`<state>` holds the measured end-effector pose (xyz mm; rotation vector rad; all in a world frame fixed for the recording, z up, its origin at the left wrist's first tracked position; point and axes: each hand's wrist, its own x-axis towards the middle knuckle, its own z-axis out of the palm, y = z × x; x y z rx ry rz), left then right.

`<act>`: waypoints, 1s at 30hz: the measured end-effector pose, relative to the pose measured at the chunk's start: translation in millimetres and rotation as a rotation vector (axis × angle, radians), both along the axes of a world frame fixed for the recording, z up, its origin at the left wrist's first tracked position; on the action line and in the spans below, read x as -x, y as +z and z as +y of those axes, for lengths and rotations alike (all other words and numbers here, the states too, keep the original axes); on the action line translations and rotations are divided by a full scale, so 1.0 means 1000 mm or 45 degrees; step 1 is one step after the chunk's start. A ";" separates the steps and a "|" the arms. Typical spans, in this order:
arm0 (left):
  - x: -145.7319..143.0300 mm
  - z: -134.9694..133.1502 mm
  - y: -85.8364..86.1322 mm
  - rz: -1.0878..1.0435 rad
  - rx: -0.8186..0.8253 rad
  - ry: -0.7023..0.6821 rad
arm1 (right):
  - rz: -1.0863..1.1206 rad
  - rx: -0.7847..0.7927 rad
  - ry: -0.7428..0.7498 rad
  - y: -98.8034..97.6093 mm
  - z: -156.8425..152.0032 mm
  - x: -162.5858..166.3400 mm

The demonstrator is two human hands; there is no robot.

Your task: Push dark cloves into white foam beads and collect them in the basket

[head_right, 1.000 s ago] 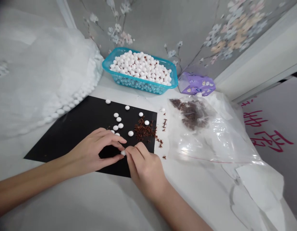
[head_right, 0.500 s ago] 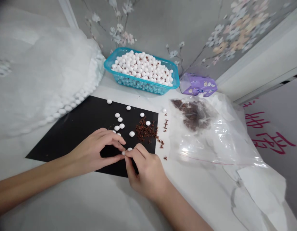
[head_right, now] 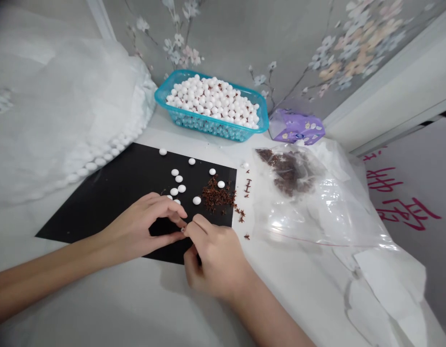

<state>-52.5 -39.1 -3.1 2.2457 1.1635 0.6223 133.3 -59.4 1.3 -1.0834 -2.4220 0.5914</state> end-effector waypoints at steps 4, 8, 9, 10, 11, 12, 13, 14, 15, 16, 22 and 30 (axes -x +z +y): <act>0.000 0.000 -0.001 0.018 -0.021 0.012 | -0.016 0.041 -0.002 0.002 0.001 -0.004; 0.000 -0.001 0.000 0.048 -0.123 0.014 | 0.188 0.065 -0.201 0.000 0.006 -0.017; 0.000 -0.001 0.001 0.060 -0.149 0.017 | 0.223 0.030 -0.329 -0.001 0.007 -0.021; 0.000 -0.001 0.002 0.075 -0.166 0.026 | 0.229 -0.012 -0.464 -0.002 0.009 -0.024; 0.000 -0.002 0.003 0.088 -0.177 0.039 | 0.207 -0.053 -0.580 -0.003 0.011 -0.027; 0.000 -0.002 0.005 0.100 -0.178 0.053 | 0.163 -0.080 -0.662 -0.004 0.013 -0.030; 0.001 -0.003 0.006 0.110 -0.174 0.065 | 0.112 -0.088 -0.708 -0.005 0.015 -0.031; 0.001 -0.003 0.008 0.116 -0.170 0.076 | 0.070 -0.080 -0.724 -0.006 0.016 -0.033; 0.002 -0.003 0.009 0.121 -0.172 0.088 | 0.040 -0.061 -0.718 -0.007 0.017 -0.033; 0.003 -0.002 0.010 0.125 -0.188 0.103 | 0.020 -0.039 -0.702 -0.007 0.018 -0.034; 0.012 0.012 0.008 0.114 -0.283 0.439 | -0.002 0.017 -0.656 -0.007 0.017 -0.032; 0.016 0.019 0.000 0.289 -0.264 0.461 | 0.094 -0.003 -0.627 -0.007 0.010 -0.024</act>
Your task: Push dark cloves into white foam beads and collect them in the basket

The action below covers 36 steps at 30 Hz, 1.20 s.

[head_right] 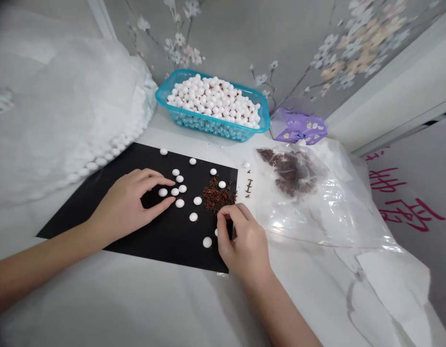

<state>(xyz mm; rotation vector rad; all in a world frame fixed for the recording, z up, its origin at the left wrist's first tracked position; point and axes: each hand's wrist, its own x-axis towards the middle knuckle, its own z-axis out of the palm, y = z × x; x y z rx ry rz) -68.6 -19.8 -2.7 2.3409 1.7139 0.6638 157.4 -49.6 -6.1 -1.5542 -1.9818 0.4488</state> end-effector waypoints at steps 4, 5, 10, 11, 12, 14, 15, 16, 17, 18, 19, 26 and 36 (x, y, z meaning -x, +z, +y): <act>0.000 -0.001 -0.003 0.007 0.001 0.032 | 0.025 -0.082 -0.011 -0.002 -0.002 0.002; 0.000 0.000 -0.004 0.018 -0.005 0.017 | 0.029 -0.095 -0.012 -0.002 -0.003 0.002; -0.001 0.000 -0.004 0.036 -0.042 -0.050 | 0.041 -0.166 0.009 -0.002 -0.003 0.004; -0.001 -0.001 -0.002 0.000 -0.062 -0.057 | 0.042 -0.201 0.012 -0.002 -0.003 0.004; -0.002 -0.003 0.000 -0.042 -0.092 -0.067 | 0.045 -0.241 0.011 -0.002 -0.003 0.005; -0.004 -0.008 0.004 -0.106 -0.156 -0.130 | 0.063 -0.331 0.007 -0.002 -0.004 0.006; -0.006 -0.012 0.006 -0.116 -0.177 -0.204 | 0.077 -0.377 0.012 -0.002 -0.005 0.006; -0.007 -0.015 0.008 -0.112 -0.188 -0.306 | 0.092 -0.420 0.030 -0.002 -0.006 0.006; -0.009 -0.019 0.009 -0.095 -0.190 -0.418 | 0.103 -0.451 0.063 -0.002 -0.008 0.007; -0.011 -0.021 0.009 -0.070 -0.186 -0.527 | 0.111 -0.470 0.109 -0.002 -0.009 0.007; -0.012 -0.023 0.009 -0.040 -0.174 -0.619 | 0.114 -0.471 0.164 -0.001 -0.011 0.008; -0.011 -0.021 0.001 0.018 0.064 -0.707 | 0.063 -0.314 0.449 0.000 -0.018 0.015; -0.012 -0.019 0.007 0.015 0.301 -0.661 | -0.041 -0.193 0.549 0.002 -0.019 0.019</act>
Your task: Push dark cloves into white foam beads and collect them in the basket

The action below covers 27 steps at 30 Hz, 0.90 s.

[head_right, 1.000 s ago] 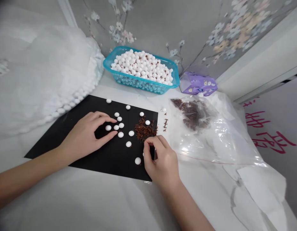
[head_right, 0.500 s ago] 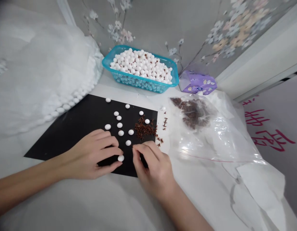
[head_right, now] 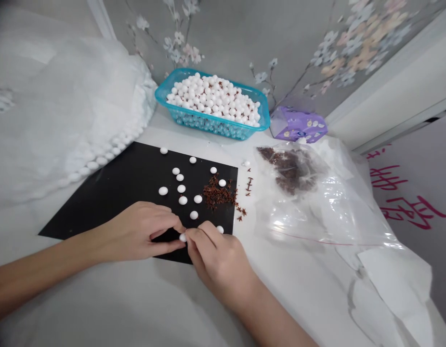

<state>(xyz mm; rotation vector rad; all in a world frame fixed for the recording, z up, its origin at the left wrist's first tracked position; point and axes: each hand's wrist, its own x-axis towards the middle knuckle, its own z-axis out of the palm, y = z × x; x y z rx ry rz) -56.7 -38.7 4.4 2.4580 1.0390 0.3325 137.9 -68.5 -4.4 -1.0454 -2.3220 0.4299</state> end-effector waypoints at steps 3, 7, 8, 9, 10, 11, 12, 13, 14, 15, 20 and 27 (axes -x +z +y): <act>0.000 0.000 0.000 0.004 0.019 0.006 | 0.017 0.018 0.034 0.002 0.000 -0.001; 0.001 0.001 0.000 -0.006 0.071 0.009 | 0.006 0.066 0.109 0.001 -0.001 -0.003; 0.001 0.002 0.000 -0.017 0.083 0.014 | -0.011 0.067 0.132 0.001 -0.001 -0.004; 0.001 0.002 -0.001 -0.033 0.094 0.022 | -0.031 0.058 0.158 0.000 -0.001 -0.005; 0.001 0.002 -0.001 -0.046 0.104 0.031 | -0.053 0.045 0.181 0.000 -0.001 -0.005; 0.001 0.002 -0.001 -0.056 0.116 0.042 | -0.074 0.029 0.201 0.000 0.000 -0.005; 0.001 0.002 -0.002 -0.066 0.127 0.053 | -0.091 0.017 0.217 0.001 0.000 -0.005; 0.001 0.002 -0.002 -0.074 0.136 0.064 | -0.105 0.013 0.229 0.002 0.000 -0.005; 0.001 0.002 -0.002 -0.077 0.146 0.073 | -0.119 0.017 0.236 0.003 0.001 -0.005; 0.000 0.001 -0.001 -0.077 0.154 0.079 | -0.130 0.024 0.236 0.004 0.001 -0.004; 0.001 0.001 -0.001 -0.087 0.169 0.095 | -0.182 0.042 0.216 0.007 0.002 0.000; 0.001 0.001 0.000 -0.088 0.241 0.128 | -0.270 -0.027 0.141 0.008 0.000 0.007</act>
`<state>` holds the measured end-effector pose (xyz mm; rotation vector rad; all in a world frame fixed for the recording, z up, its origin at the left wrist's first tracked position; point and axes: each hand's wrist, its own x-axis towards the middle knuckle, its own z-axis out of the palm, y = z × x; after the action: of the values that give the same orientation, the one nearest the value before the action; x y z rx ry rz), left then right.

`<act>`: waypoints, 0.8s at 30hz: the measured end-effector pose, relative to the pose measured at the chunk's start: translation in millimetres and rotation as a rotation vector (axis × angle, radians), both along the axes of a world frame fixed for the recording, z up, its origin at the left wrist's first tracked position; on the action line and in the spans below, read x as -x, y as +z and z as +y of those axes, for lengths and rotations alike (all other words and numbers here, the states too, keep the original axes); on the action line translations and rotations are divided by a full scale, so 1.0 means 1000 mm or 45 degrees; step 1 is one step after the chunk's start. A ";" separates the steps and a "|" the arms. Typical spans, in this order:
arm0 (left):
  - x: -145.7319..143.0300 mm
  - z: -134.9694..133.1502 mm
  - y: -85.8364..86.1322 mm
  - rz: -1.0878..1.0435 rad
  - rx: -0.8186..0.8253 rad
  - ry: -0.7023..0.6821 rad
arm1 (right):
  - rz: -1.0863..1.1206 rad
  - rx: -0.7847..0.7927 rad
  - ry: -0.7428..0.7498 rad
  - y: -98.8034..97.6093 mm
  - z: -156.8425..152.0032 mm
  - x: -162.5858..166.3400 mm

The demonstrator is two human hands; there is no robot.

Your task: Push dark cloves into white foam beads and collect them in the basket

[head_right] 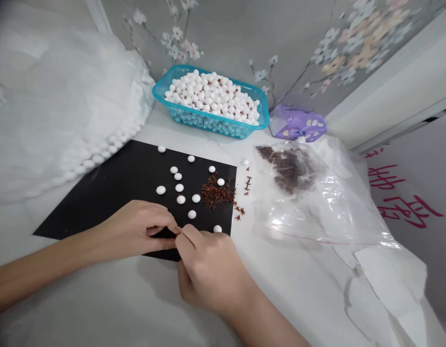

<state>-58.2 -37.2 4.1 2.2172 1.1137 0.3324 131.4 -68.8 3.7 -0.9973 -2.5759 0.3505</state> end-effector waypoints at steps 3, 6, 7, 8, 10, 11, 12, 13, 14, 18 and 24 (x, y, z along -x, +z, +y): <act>0.000 0.001 0.001 0.008 -0.001 0.010 | -0.038 -0.008 -0.010 0.002 -0.001 0.003; -0.001 0.002 0.001 0.038 -0.021 0.018 | -0.061 0.067 -0.005 0.006 -0.001 0.000; -0.001 0.002 0.001 0.043 -0.033 0.025 | -0.041 0.113 -0.004 0.007 0.001 -0.004; -0.002 0.001 0.001 0.046 -0.049 0.032 | 0.004 0.153 -0.027 0.009 0.003 -0.010; -0.002 0.000 0.000 0.044 -0.082 0.048 | 0.117 0.181 -0.146 0.011 0.010 -0.026; -0.002 0.000 0.000 0.043 -0.098 0.054 | 0.155 0.142 -0.274 0.012 0.014 -0.035; -0.002 -0.001 -0.001 0.041 -0.113 0.056 | 0.112 0.094 -0.383 0.013 0.019 -0.045; -0.002 -0.001 -0.001 0.043 -0.127 0.060 | 0.002 0.047 -0.486 0.013 0.023 -0.054; -0.001 -0.002 -0.002 0.047 -0.140 0.066 | -0.126 0.011 -0.526 0.013 0.027 -0.062; -0.001 -0.002 -0.003 0.068 -0.186 0.105 | -0.330 0.074 -0.475 0.012 0.035 -0.080; 0.000 -0.004 -0.001 0.066 -0.363 0.158 | -0.253 0.267 -0.349 0.011 0.035 -0.082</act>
<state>-57.9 -40.8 2.7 2.4190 1.3042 0.5167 213.5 -33.9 14.4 -1.5097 -2.5637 0.4752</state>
